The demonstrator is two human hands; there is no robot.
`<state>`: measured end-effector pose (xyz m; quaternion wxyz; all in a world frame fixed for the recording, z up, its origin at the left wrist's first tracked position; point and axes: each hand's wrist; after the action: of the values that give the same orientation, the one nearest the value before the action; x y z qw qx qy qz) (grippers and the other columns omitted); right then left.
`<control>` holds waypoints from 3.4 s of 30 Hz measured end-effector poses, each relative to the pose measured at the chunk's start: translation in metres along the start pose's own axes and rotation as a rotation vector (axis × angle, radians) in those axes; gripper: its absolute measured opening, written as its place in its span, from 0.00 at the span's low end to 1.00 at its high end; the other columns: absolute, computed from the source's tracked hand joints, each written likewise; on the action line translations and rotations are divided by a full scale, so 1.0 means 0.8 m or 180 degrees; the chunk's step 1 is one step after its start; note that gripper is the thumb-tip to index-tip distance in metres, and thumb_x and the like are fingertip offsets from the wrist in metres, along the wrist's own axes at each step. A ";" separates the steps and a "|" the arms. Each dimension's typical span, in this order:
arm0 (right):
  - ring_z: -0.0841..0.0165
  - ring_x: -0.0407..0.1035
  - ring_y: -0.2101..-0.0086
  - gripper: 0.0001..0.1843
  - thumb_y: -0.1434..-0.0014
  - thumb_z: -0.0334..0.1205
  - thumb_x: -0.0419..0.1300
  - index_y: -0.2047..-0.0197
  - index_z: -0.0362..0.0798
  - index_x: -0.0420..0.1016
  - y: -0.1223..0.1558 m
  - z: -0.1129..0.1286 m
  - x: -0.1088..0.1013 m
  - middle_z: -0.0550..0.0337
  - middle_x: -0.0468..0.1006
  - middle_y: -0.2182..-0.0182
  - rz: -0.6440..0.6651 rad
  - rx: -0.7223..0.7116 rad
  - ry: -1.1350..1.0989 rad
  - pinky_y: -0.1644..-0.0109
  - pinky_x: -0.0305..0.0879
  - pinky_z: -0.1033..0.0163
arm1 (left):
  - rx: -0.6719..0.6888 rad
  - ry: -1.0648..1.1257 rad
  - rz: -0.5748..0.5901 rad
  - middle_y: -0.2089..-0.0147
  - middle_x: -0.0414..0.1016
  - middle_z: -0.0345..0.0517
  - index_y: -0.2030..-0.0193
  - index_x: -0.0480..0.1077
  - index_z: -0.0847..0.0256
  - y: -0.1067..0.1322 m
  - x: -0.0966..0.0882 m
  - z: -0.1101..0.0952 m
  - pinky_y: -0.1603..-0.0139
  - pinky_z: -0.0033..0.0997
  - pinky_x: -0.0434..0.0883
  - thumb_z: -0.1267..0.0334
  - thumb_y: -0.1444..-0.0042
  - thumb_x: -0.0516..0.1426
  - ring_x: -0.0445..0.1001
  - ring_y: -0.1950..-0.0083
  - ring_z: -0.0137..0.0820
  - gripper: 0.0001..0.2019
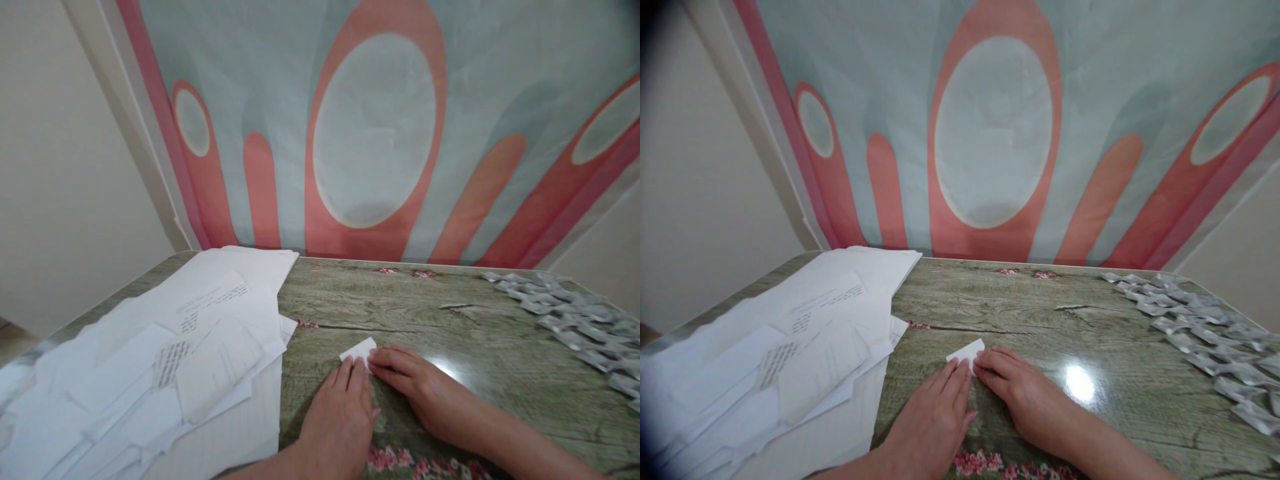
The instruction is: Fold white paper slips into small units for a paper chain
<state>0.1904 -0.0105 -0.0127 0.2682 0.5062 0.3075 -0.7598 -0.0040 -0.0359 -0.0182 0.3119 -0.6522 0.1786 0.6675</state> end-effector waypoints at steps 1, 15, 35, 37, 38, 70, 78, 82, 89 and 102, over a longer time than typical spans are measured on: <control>0.62 0.60 0.45 0.30 0.46 0.22 0.50 0.40 0.46 0.63 0.000 -0.001 0.001 0.49 0.67 0.45 -0.0011 -0.0001 -0.0027 0.40 0.56 0.54 | 0.0001 0.0017 -0.0001 0.41 0.64 0.58 0.44 0.65 0.74 0.000 0.000 0.000 0.44 0.39 0.65 0.59 0.37 0.49 0.63 0.40 0.44 0.21; 0.63 0.60 0.46 0.31 0.46 0.22 0.50 0.39 0.48 0.61 -0.002 -0.002 0.002 0.51 0.68 0.46 -0.0116 -0.0003 -0.0148 0.41 0.58 0.56 | 0.0012 0.0195 0.0092 0.40 0.63 0.60 0.42 0.63 0.73 0.000 0.009 0.002 0.41 0.39 0.64 0.62 0.38 0.50 0.62 0.39 0.43 0.21; 0.62 0.61 0.47 0.30 0.44 0.24 0.48 0.38 0.47 0.59 -0.005 0.000 -0.001 0.48 0.68 0.46 -0.0041 -0.0058 0.0170 0.42 0.55 0.50 | -0.0141 0.0408 0.0335 0.35 0.54 0.53 0.38 0.57 0.71 0.001 0.005 0.002 0.38 0.37 0.60 0.61 0.34 0.42 0.54 0.35 0.40 0.22; 0.61 0.61 0.48 0.29 0.43 0.24 0.48 0.38 0.48 0.59 -0.006 0.000 -0.001 0.48 0.69 0.47 -0.0043 -0.0046 0.0162 0.43 0.56 0.50 | -0.0147 0.0467 0.0375 0.34 0.54 0.53 0.38 0.56 0.71 0.000 0.004 0.002 0.38 0.38 0.60 0.61 0.35 0.42 0.54 0.35 0.41 0.22; 0.61 0.61 0.48 0.29 0.43 0.24 0.48 0.38 0.48 0.59 -0.006 -0.001 0.000 0.49 0.69 0.47 -0.0048 -0.0053 0.0148 0.43 0.56 0.50 | -0.0166 0.0507 0.0393 0.34 0.54 0.53 0.38 0.56 0.71 0.000 0.003 0.002 0.38 0.39 0.59 0.61 0.35 0.43 0.54 0.35 0.41 0.22; 0.62 0.62 0.47 0.33 0.47 0.22 0.48 0.39 0.49 0.59 -0.003 -0.001 -0.001 0.49 0.68 0.46 0.0002 -0.0047 0.0102 0.38 0.43 0.43 | -0.0035 0.0539 0.0425 0.45 0.66 0.51 0.44 0.63 0.66 -0.010 -0.024 0.014 0.44 0.43 0.62 0.59 0.40 0.52 0.63 0.46 0.40 0.19; 0.63 0.56 0.43 0.39 0.55 0.19 0.47 0.38 0.45 0.57 -0.002 0.001 -0.010 0.48 0.68 0.47 0.0016 -0.0050 0.0166 0.35 0.37 0.43 | 0.0091 0.0525 0.0393 0.49 0.67 0.49 0.43 0.62 0.65 -0.012 -0.029 0.020 0.47 0.41 0.62 0.63 0.38 0.50 0.63 0.49 0.38 0.17; 0.62 0.54 0.41 0.41 0.55 0.19 0.47 0.37 0.47 0.55 0.000 -0.003 -0.013 0.49 0.66 0.44 0.0092 -0.0167 0.0102 0.35 0.38 0.43 | 0.0235 0.0510 0.0448 0.51 0.68 0.48 0.46 0.64 0.64 -0.015 -0.032 0.027 0.49 0.40 0.62 0.63 0.38 0.49 0.64 0.50 0.38 0.15; 0.64 0.54 0.41 0.41 0.52 0.19 0.47 0.35 0.49 0.51 0.002 -0.011 -0.018 0.47 0.63 0.42 0.0411 -0.0324 0.0144 0.35 0.35 0.42 | 0.0258 0.0581 0.0401 0.50 0.69 0.47 0.46 0.63 0.63 -0.017 -0.035 0.033 0.48 0.38 0.61 0.63 0.38 0.49 0.64 0.50 0.37 0.15; 0.61 0.54 0.41 0.38 0.50 0.20 0.49 0.36 0.49 0.53 0.003 -0.010 -0.016 0.45 0.63 0.42 0.0417 -0.0419 0.0233 0.36 0.36 0.41 | 0.0362 0.0580 0.0416 0.52 0.68 0.47 0.45 0.62 0.61 -0.017 -0.039 0.041 0.49 0.39 0.61 0.64 0.38 0.49 0.63 0.50 0.37 0.15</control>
<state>0.2012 -0.0051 -0.0033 0.3385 0.5339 0.3326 -0.6998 -0.0212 -0.0104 0.0174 0.2867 -0.6783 0.2859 0.6131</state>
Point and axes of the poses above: each hand's wrist, its own y-axis away from the middle knuckle, its own x-axis out of the palm, z = x × y
